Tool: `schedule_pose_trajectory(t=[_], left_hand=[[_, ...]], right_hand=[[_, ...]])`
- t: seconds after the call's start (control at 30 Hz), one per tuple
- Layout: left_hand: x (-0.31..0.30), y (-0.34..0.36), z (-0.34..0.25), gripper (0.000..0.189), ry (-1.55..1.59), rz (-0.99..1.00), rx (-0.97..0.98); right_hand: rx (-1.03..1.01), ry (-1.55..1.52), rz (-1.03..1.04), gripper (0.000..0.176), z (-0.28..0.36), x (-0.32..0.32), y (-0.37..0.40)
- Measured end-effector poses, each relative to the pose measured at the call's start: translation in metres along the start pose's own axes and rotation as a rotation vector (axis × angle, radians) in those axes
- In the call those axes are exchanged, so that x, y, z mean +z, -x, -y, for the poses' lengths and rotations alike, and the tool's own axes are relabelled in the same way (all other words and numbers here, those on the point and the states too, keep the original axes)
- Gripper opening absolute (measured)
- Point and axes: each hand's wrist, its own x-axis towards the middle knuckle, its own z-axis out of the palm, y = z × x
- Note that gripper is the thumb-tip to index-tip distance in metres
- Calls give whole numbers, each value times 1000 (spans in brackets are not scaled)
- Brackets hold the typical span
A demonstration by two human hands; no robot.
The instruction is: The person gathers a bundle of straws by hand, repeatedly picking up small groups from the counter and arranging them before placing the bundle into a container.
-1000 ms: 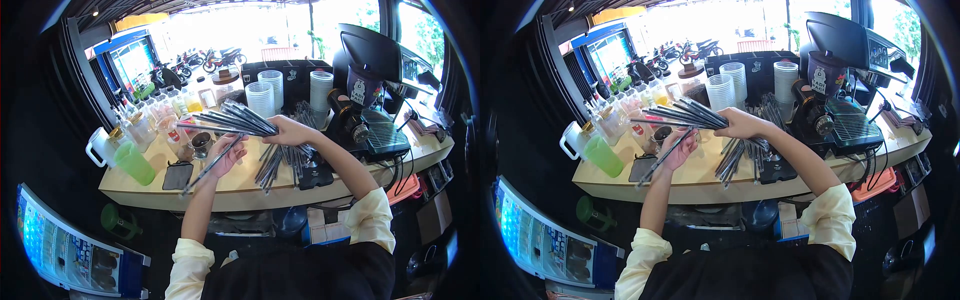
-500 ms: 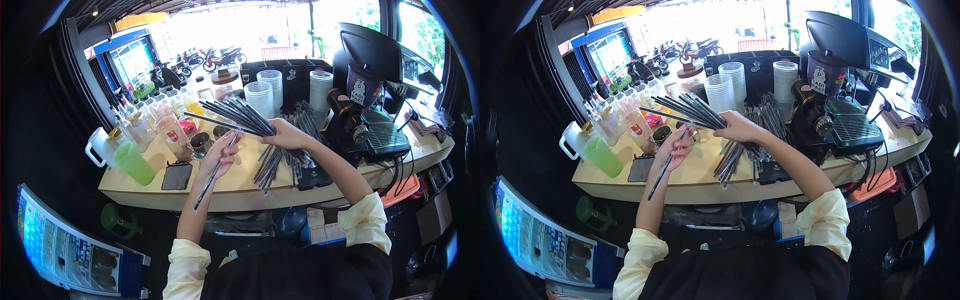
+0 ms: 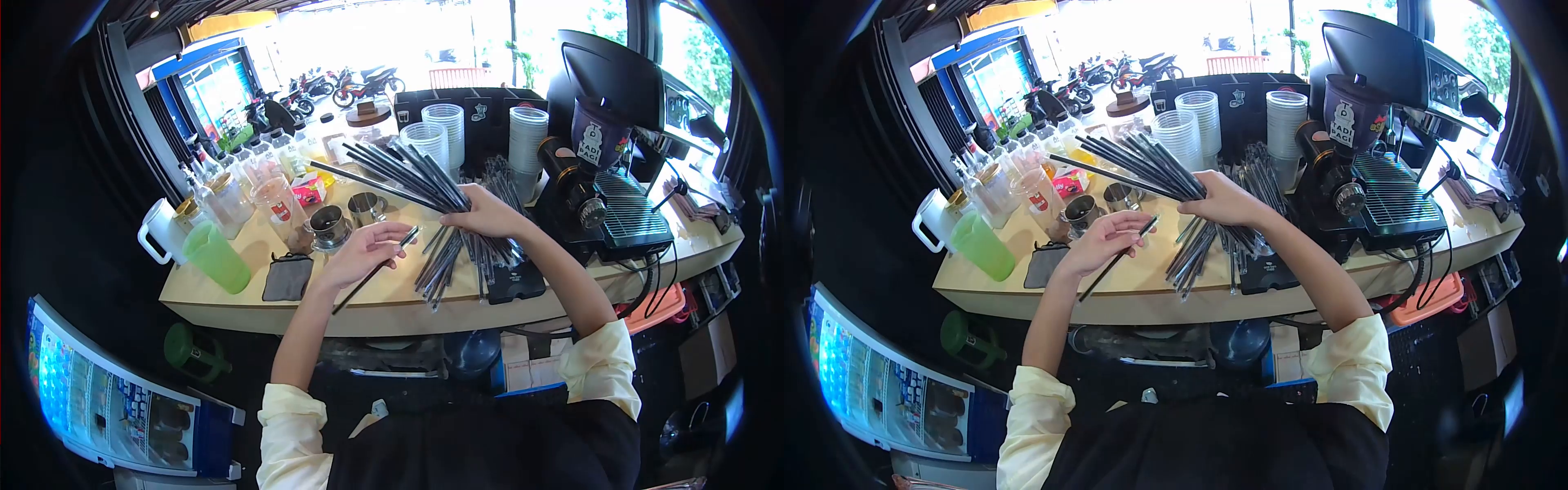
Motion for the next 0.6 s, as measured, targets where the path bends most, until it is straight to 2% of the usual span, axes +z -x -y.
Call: schedule_pose_trajectory(t=[0.03, 0.1, 0.13, 0.2, 0.23, 0.27, 0.33, 0.43, 0.6], left_hand=[[2, 1, -1, 35, 1, -1, 0], [12, 4, -9, 27, -466, -14, 159], [18, 5, -13, 27, -466, -14, 160], [29, 7, -18, 22, -997, -62, 433], [35, 5, -13, 17, -1119, -125, 525], [36, 3, -12, 17, -1119, -124, 524], [38, -2, -11, 15, -1363, -162, 741], [39, -10, 1, 16, -1480, -138, 840], [45, -20, 16, 12, -1499, -27, 921]], right_hand=[[0, 0, 1, 22, 0, 0, 1], [42, -27, 52, 14, 2, -1, 3], [43, -27, 52, 14, 2, -1, 4], [97, -142, 66, 13, 3, 2, 6], [98, -143, 66, 13, 3, 3, 7], [142, -254, 40, 12, 4, 5, 9], [185, -366, 10, 12, 6, 11, 13], [224, -653, -38, 13, 0, 17, 14], [241, -684, -50, 14, -2, 20, 13]])
